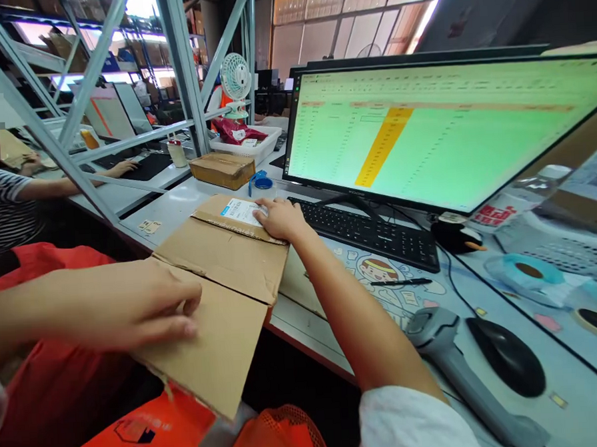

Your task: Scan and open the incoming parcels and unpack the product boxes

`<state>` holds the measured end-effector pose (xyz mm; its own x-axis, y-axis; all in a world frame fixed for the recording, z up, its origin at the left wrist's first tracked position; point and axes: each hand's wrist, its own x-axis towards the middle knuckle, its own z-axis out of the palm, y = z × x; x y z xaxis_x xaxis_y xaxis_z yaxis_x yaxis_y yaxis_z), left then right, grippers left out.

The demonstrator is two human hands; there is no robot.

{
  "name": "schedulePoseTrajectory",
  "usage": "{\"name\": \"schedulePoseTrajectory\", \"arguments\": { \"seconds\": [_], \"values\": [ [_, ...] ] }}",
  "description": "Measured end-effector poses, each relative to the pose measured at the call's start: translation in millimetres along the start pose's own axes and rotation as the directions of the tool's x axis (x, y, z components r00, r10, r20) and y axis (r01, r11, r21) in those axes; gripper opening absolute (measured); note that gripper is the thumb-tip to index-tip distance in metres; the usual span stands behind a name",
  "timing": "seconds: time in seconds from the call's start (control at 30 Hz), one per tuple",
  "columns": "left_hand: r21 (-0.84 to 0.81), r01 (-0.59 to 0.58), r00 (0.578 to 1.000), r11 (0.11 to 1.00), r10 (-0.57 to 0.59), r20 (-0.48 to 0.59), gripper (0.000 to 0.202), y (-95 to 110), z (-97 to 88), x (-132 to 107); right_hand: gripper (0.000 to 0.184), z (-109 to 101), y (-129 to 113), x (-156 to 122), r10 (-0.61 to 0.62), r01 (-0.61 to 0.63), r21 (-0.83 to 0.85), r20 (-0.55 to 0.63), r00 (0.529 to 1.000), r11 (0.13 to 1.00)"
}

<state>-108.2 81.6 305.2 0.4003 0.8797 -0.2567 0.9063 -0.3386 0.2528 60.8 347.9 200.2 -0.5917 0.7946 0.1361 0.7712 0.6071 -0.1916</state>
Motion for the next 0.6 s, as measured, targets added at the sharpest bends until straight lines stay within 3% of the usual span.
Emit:
{"name": "schedulePoseTrajectory", "arguments": {
  "seconds": [0.03, 0.07, 0.17, 0.27, 0.37, 0.47, 0.53, 0.6],
  "values": [
    [-0.007, 0.015, 0.999, 1.000, -0.015, -0.043, 0.036, -14, 17.0, -1, 0.052, 1, 1, -2, -0.028, 0.030, 0.032, -0.054, 0.998, 0.999],
    [0.013, 0.032, 0.985, 0.999, -0.029, -0.167, 0.036, -30, 35.3, 1, 0.049, 1, 3, -4, -0.062, 0.071, 0.066, -0.129, 0.990, 0.995],
    [0.132, 0.058, 0.851, 0.989, 0.020, -0.525, 0.043, -69, 89.5, 13, 0.046, -2, 6, -18, -0.194, 0.232, 0.107, -0.285, 0.939, 0.967],
    [0.156, 0.137, 0.734, 0.978, 0.005, -0.679, 0.061, -84, 128.1, 22, 0.059, -9, 1, -37, -0.310, 0.315, 0.019, -0.145, 0.940, 0.949],
    [0.157, 0.128, 0.665, 0.979, 0.033, -0.746, 0.062, -85, 143.2, 28, 0.067, -16, -16, -49, -0.255, 0.254, -0.148, 0.015, 0.967, 0.956],
    [0.145, 0.076, 0.567, 0.986, 0.077, -0.820, 0.051, -88, 146.8, 37, 0.051, -30, -31, -50, -0.205, 0.219, -0.344, 0.076, 0.976, 0.913],
    [0.129, 0.059, 0.497, 0.990, 0.083, -0.864, 0.043, -91, 149.7, 41, 0.048, -46, -31, -41, -0.196, 0.178, -0.408, -0.003, 0.981, 0.896],
    [0.129, 0.033, 0.433, 0.991, 0.102, -0.896, 0.035, -96, 153.0, 42, 0.049, -67, -21, -24, -0.127, 0.049, -0.393, -0.176, 0.976, 0.918]
  ]
}}
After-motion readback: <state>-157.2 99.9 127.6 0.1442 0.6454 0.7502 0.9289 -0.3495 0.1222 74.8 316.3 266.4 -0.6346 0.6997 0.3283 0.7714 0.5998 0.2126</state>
